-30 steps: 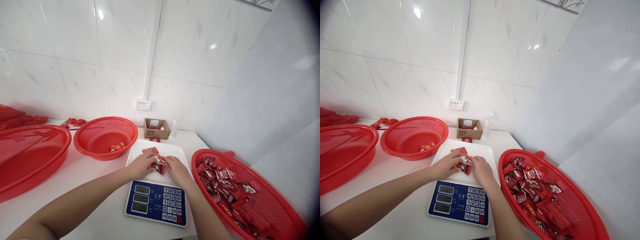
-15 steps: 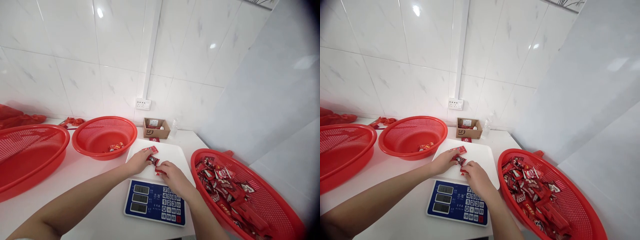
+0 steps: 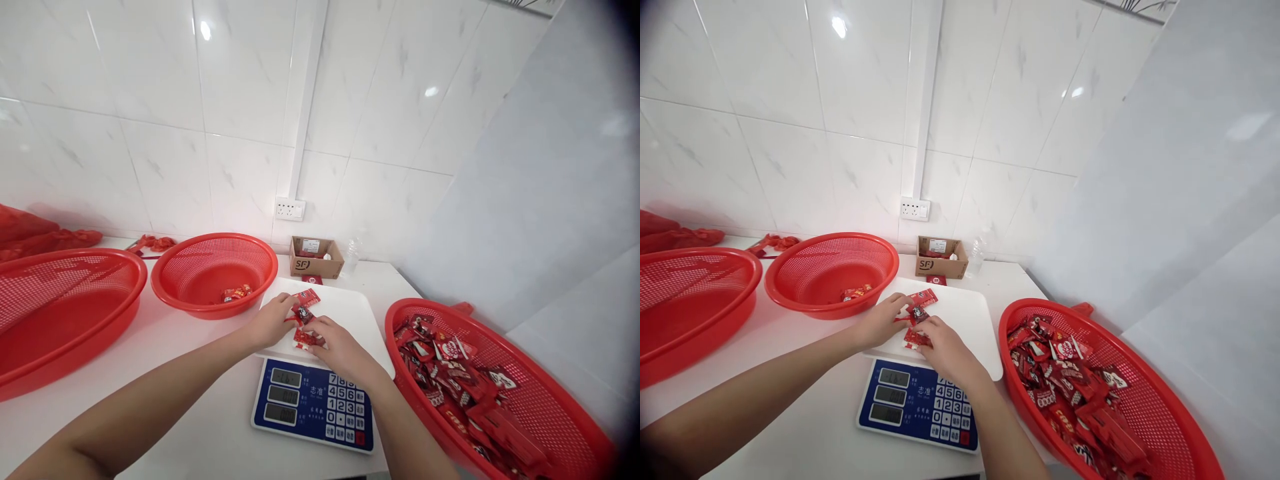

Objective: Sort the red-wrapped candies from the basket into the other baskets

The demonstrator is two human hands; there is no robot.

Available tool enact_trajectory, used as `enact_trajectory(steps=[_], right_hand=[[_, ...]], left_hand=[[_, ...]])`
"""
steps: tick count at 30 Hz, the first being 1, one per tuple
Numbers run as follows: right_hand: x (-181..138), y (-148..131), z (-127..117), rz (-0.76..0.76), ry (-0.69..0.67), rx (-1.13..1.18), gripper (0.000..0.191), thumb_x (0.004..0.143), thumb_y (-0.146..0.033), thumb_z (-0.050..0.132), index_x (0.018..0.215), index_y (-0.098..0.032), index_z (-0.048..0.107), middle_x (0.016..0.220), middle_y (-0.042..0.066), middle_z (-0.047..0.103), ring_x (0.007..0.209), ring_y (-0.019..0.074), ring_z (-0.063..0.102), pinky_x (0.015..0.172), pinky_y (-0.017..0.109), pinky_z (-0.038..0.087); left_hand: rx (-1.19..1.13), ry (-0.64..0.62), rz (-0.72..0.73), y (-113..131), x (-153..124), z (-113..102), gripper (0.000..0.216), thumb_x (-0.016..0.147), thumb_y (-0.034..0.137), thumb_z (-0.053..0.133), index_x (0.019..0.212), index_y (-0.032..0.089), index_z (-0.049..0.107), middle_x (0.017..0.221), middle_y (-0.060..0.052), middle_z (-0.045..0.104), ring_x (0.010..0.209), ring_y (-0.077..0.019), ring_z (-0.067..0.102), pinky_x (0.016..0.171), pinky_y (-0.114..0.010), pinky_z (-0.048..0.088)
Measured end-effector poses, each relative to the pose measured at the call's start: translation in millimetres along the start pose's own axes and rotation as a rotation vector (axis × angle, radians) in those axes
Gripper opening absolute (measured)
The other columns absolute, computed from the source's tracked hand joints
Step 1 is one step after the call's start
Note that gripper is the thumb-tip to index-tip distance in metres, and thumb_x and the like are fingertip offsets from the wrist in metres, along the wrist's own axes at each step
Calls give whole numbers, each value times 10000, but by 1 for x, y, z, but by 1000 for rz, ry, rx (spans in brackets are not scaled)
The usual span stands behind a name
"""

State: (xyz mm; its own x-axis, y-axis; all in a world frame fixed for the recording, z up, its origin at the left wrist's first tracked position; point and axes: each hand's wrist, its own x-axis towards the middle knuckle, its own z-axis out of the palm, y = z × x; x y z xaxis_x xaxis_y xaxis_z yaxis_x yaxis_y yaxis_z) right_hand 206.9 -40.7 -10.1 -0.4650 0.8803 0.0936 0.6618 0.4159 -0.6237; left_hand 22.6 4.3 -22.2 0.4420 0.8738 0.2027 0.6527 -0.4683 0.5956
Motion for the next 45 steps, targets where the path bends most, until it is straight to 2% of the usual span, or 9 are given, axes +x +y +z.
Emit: enact_trajectory(steps=[3, 9, 12, 16, 24, 31, 36, 40, 45], right_hand=[[6, 1, 3, -47, 22, -30, 311, 762, -69, 536, 1016, -217, 639, 1056, 43, 587, 975, 181, 590, 877, 307, 457], [40, 19, -2, -23, 106, -137, 405, 832, -63, 411, 1179, -180, 585, 1284, 110, 514, 1227, 218, 434, 1040, 400, 325], [58, 27, -5, -35, 28, -174, 393, 875, -172, 436, 1244, -218, 564, 1397, 82, 449, 1339, 232, 309, 1086, 422, 257], [68, 33, -7, -9, -61, -215, 372, 901, -306, 439, 1238, -232, 579, 1376, 70, 491, 1313, 233, 368, 1062, 399, 294], [34, 32, -21, 192, 4, -331, 368, 905, -347, 406, 1205, -244, 592, 1254, 83, 563, 1155, 259, 488, 927, 383, 387], [17, 24, -14, 376, 99, -348, 387, 892, -417, 396, 1113, -182, 610, 1076, 147, 547, 929, 283, 596, 782, 407, 441], [11, 16, -11, 306, 94, -226, 364, 898, -392, 416, 1111, -179, 620, 1083, 118, 582, 961, 238, 609, 855, 354, 434], [1, 7, -17, 210, 61, -115, 309, 874, -331, 478, 1116, -213, 630, 1087, 71, 646, 990, 204, 609, 866, 306, 448], [-4, 10, -20, 153, 91, -95, 337, 894, -284, 424, 1174, -221, 601, 1135, 40, 662, 1020, 188, 608, 882, 307, 459]], left_hand=[[21, -14, -18, 0, 0, 0, 233, 800, 148, 453, 974, 219, 591, 1001, -56, 645, 926, -247, 602, 763, -359, 486], [80, 3, 41, 13, -7, 2, 251, 858, 294, 498, 1083, 210, 571, 1124, -84, 606, 1048, -264, 543, 874, -394, 448], [117, -55, 101, 17, -11, 6, 272, 761, 375, 653, 987, 223, 637, 1111, -80, 603, 1027, -268, 552, 881, -382, 452], [167, -75, 101, 8, -11, 5, 214, 780, 299, 639, 978, 219, 666, 1099, -92, 609, 1035, -262, 557, 900, -376, 447], [248, -50, 72, -16, -4, -7, 207, 847, 209, 517, 1017, 205, 636, 1074, -70, 639, 1023, -245, 554, 883, -360, 435], [265, -26, 34, -8, 11, -1, 211, 875, 299, 504, 969, 166, 638, 1004, -102, 647, 987, -275, 541, 860, -394, 432], [214, -33, 51, 4, 16, 6, 217, 895, 308, 477, 978, 167, 620, 1021, -101, 635, 995, -259, 550, 869, -381, 442], [163, -58, 86, 5, 12, 10, 291, 890, 345, 496, 1125, 184, 556, 1174, -99, 581, 1099, -226, 535, 936, -351, 429], [169, -136, 83, 10, 2, 15, 622, 812, 531, 553, 1294, 152, 446, 1440, -192, 354, 1370, -342, 232, 1083, -506, 245]])
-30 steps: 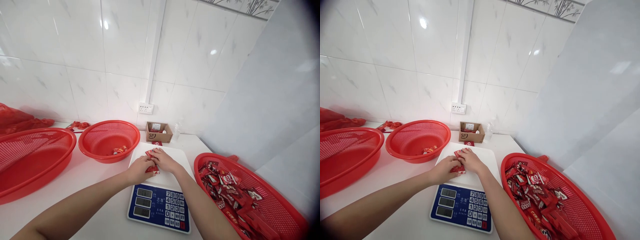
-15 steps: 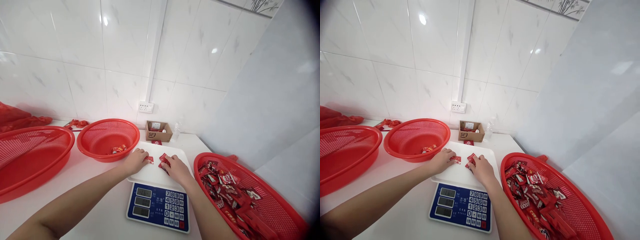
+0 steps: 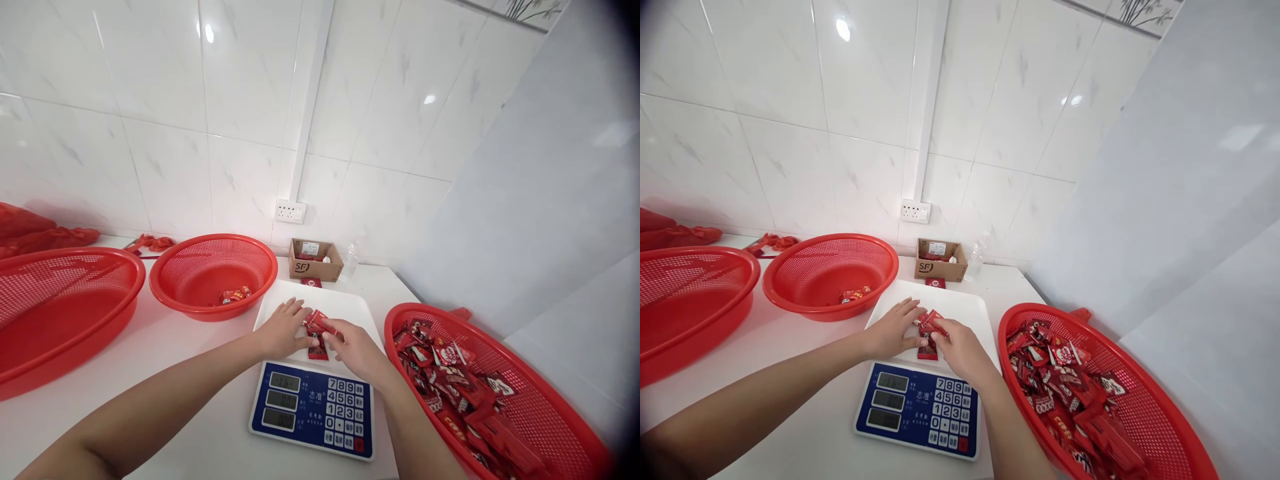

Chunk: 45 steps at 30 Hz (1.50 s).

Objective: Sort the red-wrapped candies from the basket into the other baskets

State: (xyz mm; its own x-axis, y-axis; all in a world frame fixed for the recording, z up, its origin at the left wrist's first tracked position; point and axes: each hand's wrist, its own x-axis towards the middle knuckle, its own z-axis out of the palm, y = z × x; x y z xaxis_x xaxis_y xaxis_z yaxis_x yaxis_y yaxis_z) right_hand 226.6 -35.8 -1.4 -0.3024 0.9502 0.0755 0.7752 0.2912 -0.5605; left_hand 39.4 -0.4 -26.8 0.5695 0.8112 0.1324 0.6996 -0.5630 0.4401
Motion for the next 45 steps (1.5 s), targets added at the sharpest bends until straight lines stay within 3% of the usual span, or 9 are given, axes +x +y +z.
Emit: enact_trajectory(steps=[3, 6, 13, 20, 26, 30, 35, 41, 45], right_hand=[[5, 10, 3, 38, 48, -70, 377, 889, -226, 398, 1213, -178, 584, 1251, 93, 598, 1147, 231, 532, 969, 381, 395], [7, 18, 7, 51, 31, -119, 379, 870, -231, 441, 1211, -175, 596, 1296, 107, 565, 1203, 257, 482, 1001, 408, 359], [-4, 14, 10, 35, -12, -127, 347, 854, -264, 476, 1158, -193, 627, 1159, 96, 628, 1083, 255, 544, 954, 384, 391], [-10, -3, 10, -57, -33, -41, 329, 899, -220, 390, 1137, -188, 614, 1124, 75, 651, 1027, 179, 597, 899, 284, 446], [23, 1, 14, -91, 28, -92, 440, 871, -109, 335, 1255, -102, 550, 1300, 149, 554, 1210, 234, 488, 1024, 396, 359], [57, -1, 21, -223, -70, -100, 526, 782, -15, 382, 1257, -146, 567, 1359, 102, 519, 1281, 215, 418, 1065, 374, 319], [89, -5, 27, -346, -196, -89, 495, 800, -22, 374, 1177, -211, 633, 1207, 39, 642, 1152, 184, 543, 977, 326, 421], [87, 3, 29, -312, -144, -145, 330, 868, -115, 404, 1023, -176, 690, 1060, 84, 690, 1027, 221, 598, 909, 358, 445], [76, 9, 31, -278, -99, -187, 314, 870, -101, 398, 983, -134, 690, 1107, 139, 667, 1105, 266, 555, 948, 410, 406]], left_hand=[[12, -40, -15, 9, -3, 2, 667, 795, 594, 527, 1318, 193, 425, 1488, -185, 282, 1395, -382, 111, 1075, -607, 144], [13, -77, -14, 13, -3, 5, 618, 805, 576, 523, 1304, 223, 434, 1491, -168, 288, 1394, -379, 123, 1063, -616, 164], [3, -127, 26, 4, -3, -1, 536, 778, 447, 629, 1239, 216, 486, 1477, -161, 320, 1396, -338, 164, 1085, -551, 199], [15, -128, 17, 10, -12, -5, 666, 800, 572, 534, 1327, 182, 416, 1480, -199, 295, 1397, -375, 102, 1079, -607, 132], [10, -144, 61, 10, -16, 1, 629, 851, 521, 490, 1358, 158, 403, 1476, -209, 300, 1387, -398, 128, 1073, -620, 133], [2, -128, 125, 9, -16, -2, 540, 834, 437, 560, 1320, 225, 457, 1449, -118, 390, 1394, -349, 154, 1102, -582, 110], [-19, -124, 145, 8, -21, -7, 564, 815, 367, 598, 1344, 265, 428, 1480, -78, 348, 1387, -342, 175, 1104, -563, 149], [-11, -128, 131, 2, -24, -9, 526, 837, 405, 563, 1330, 266, 442, 1463, -62, 382, 1389, -328, 188, 1108, -559, 142], [-12, -137, 153, -1, -21, -8, 505, 827, 412, 579, 1296, 257, 479, 1448, -67, 406, 1381, -332, 211, 1103, -551, 166]])
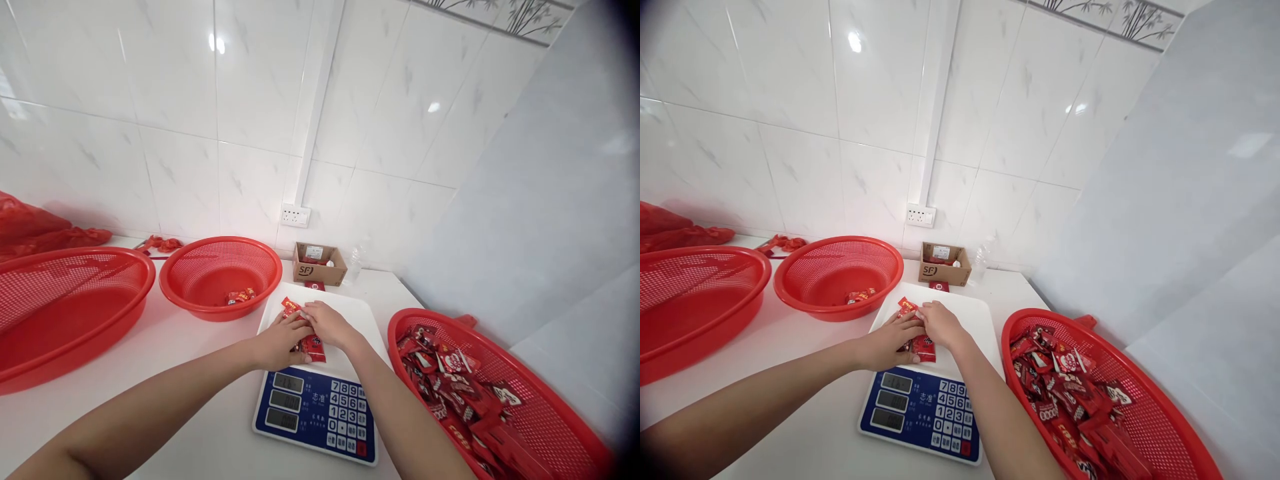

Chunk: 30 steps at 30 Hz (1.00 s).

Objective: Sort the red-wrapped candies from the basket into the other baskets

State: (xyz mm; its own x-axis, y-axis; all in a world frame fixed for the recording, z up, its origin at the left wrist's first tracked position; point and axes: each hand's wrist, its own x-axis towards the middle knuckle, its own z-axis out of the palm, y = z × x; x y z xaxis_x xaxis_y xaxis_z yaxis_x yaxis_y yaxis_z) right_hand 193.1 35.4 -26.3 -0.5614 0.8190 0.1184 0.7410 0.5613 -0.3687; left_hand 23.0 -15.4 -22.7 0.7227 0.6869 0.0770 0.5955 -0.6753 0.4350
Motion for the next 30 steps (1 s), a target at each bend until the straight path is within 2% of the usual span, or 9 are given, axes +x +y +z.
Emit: enact_trajectory(steps=[3, 5, 9, 12, 18, 21, 24, 27, 30], right_hand=[[2, 0, 1, 11, 18, -6, 419, 837, -46, 387, 1191, -120, 599, 1301, 152, 558, 1253, 276, 443, 1015, 437, 350], [9, -2, 0, -13, 7, 6, 477, 824, -34, 393, 1254, -157, 560, 1366, 107, 511, 1299, 249, 396, 1044, 409, 327], [24, -4, -2, -61, -50, 24, 467, 781, -35, 457, 1171, -227, 629, 1252, 19, 619, 1172, 191, 531, 970, 294, 404], [23, 0, -3, 0, -50, -2, 439, 788, -46, 452, 1144, -219, 643, 1187, 35, 653, 1103, 203, 571, 918, 293, 429], [-14, 4, -14, 225, 7, -76, 359, 841, -88, 417, 1128, -120, 631, 1128, 171, 607, 1079, 279, 539, 903, 381, 404], [-37, 0, -20, 309, 17, -65, 303, 866, -133, 404, 1029, -103, 658, 1085, 181, 581, 1006, 268, 563, 875, 375, 412], [-55, -6, -22, 346, 5, -13, 257, 872, -194, 433, 937, -127, 673, 1043, 139, 582, 898, 218, 601, 831, 328, 433], [-65, -12, -20, 348, 0, 44, 207, 840, -227, 500, 933, -157, 671, 1022, 94, 585, 856, 187, 609, 800, 287, 441], [-67, -18, -15, 367, 34, 75, 221, 789, -210, 554, 976, -150, 655, 992, 96, 585, 852, 209, 605, 788, 309, 442]], left_hand=[[0, -2, 18, -1, 2, -1, 504, 815, 384, 600, 1289, 254, 490, 1405, -69, 462, 1362, -332, 255, 1104, -534, 181], [2, -4, 27, 0, 3, -2, 520, 808, 356, 612, 1301, 256, 482, 1397, -64, 472, 1361, -328, 256, 1109, -519, 183], [13, -8, 39, 2, 1, -4, 543, 815, 358, 599, 1330, 275, 448, 1421, -35, 443, 1378, -307, 220, 1122, -482, 180], [35, -20, 8, 1, -3, -5, 530, 825, 380, 578, 1329, 278, 450, 1417, -38, 448, 1369, -305, 249, 1121, -485, 182], [121, 21, -182, -6, -9, -6, 643, 801, 483, 572, 1367, 237, 394, 1482, -126, 316, 1364, -359, 234, 1078, -515, 238], [155, 57, -284, -12, -7, -10, 742, 742, 531, 618, 1363, 197, 385, 1383, -184, 410, 1261, -392, 377, 1003, -526, 323], [144, 32, -320, -16, 0, -15, 667, 729, 469, 646, 1304, 194, 449, 1223, -159, 523, 1119, -350, 512, 907, -456, 423], [94, -21, -295, -17, 11, -19, 574, 725, 375, 660, 1248, 205, 496, 1224, -117, 525, 1055, -285, 566, 851, -360, 462], [36, -58, -255, -14, 23, -22, 550, 706, 285, 670, 1226, 198, 513, 1233, -97, 535, 1011, -250, 594, 801, -308, 479]])
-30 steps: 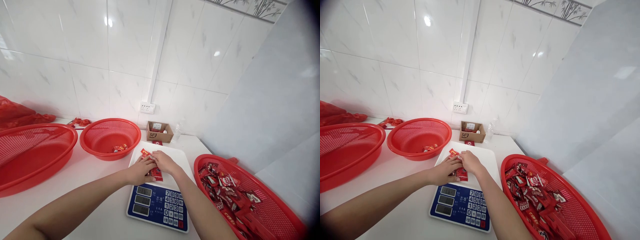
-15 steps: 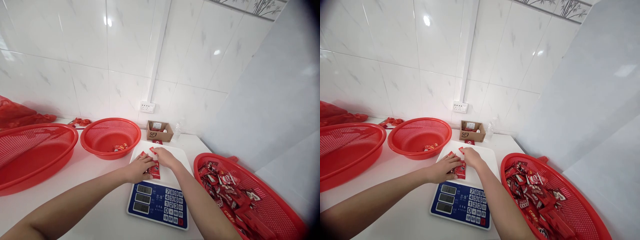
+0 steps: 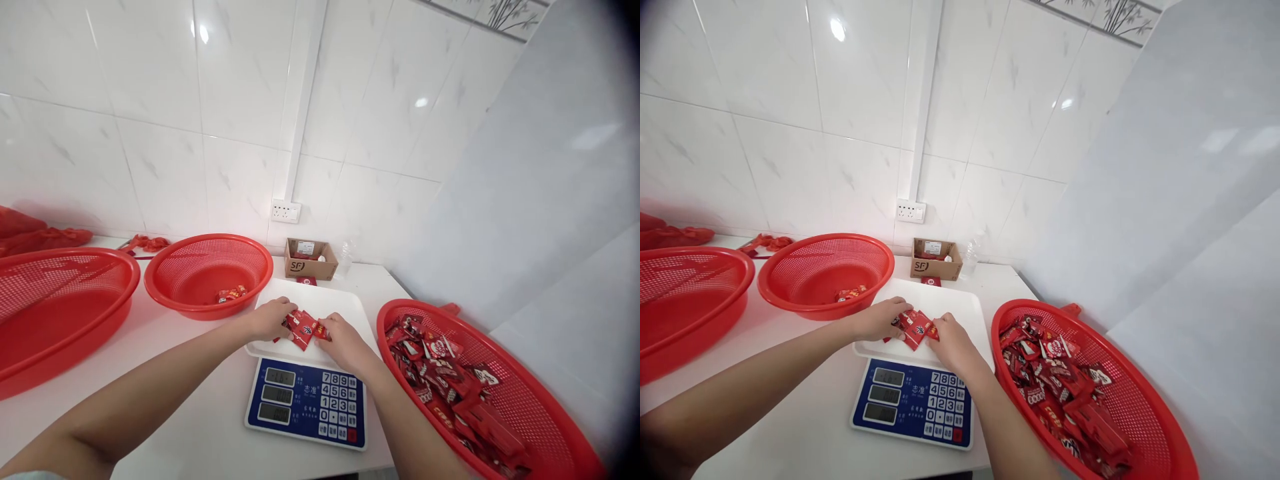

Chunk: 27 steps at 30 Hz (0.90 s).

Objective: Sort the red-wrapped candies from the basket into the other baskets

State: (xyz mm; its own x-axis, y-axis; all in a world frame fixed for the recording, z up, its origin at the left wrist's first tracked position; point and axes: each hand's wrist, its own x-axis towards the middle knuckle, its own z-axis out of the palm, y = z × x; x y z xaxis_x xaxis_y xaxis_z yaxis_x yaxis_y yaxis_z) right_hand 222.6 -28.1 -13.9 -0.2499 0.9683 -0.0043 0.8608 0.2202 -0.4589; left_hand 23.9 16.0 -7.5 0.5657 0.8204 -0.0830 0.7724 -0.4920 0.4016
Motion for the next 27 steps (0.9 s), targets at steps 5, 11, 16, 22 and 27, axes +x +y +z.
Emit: enact_trajectory(steps=[5, 11, 16, 22, 27], right_hand=[[-1, -4, 6, 6, 61, 93, 462, 758, -173, 581, 1219, -149, 551, 1023, 116, 603, 937, 252, 598, 843, 356, 434], [-10, -3, 8, -69, 48, 265, 499, 786, -198, 564, 1282, -225, 514, 1127, 78, 633, 881, 203, 636, 833, 340, 484], [-19, -4, 8, -127, 40, 370, 404, 847, -237, 482, 1242, -203, 557, 1203, 78, 634, 1020, 208, 616, 900, 360, 472], [-27, 6, 10, -84, 144, 414, 399, 859, -325, 460, 1208, -178, 587, 1204, 99, 638, 1012, 218, 624, 864, 375, 503], [-39, 17, 10, -25, 215, 405, 371, 847, -343, 486, 1168, -205, 611, 1137, 96, 670, 991, 224, 637, 833, 385, 531]], left_hand=[[-66, 30, 72, 6, 13, 1, 561, 688, 208, 677, 1225, 212, 515, 1245, -80, 557, 1106, -248, 552, 900, -316, 445], [-82, 145, 65, 2, 9, 10, 566, 770, 286, 630, 1299, 194, 452, 1411, -129, 413, 1286, -274, 399, 1035, -384, 352], [-56, 160, 57, 10, 6, 16, 589, 865, 445, 495, 1356, 137, 389, 1473, -183, 305, 1376, -289, 234, 1092, -432, 255], [-3, 54, 62, 24, 15, 26, 704, 851, 570, 431, 1393, 131, 338, 1497, -222, 236, 1392, -393, 102, 1069, -606, 126], [17, -53, 205, 19, 20, 15, 505, 847, 407, 487, 1317, 224, 457, 1482, -102, 340, 1404, -314, 139, 1102, -552, 102]])
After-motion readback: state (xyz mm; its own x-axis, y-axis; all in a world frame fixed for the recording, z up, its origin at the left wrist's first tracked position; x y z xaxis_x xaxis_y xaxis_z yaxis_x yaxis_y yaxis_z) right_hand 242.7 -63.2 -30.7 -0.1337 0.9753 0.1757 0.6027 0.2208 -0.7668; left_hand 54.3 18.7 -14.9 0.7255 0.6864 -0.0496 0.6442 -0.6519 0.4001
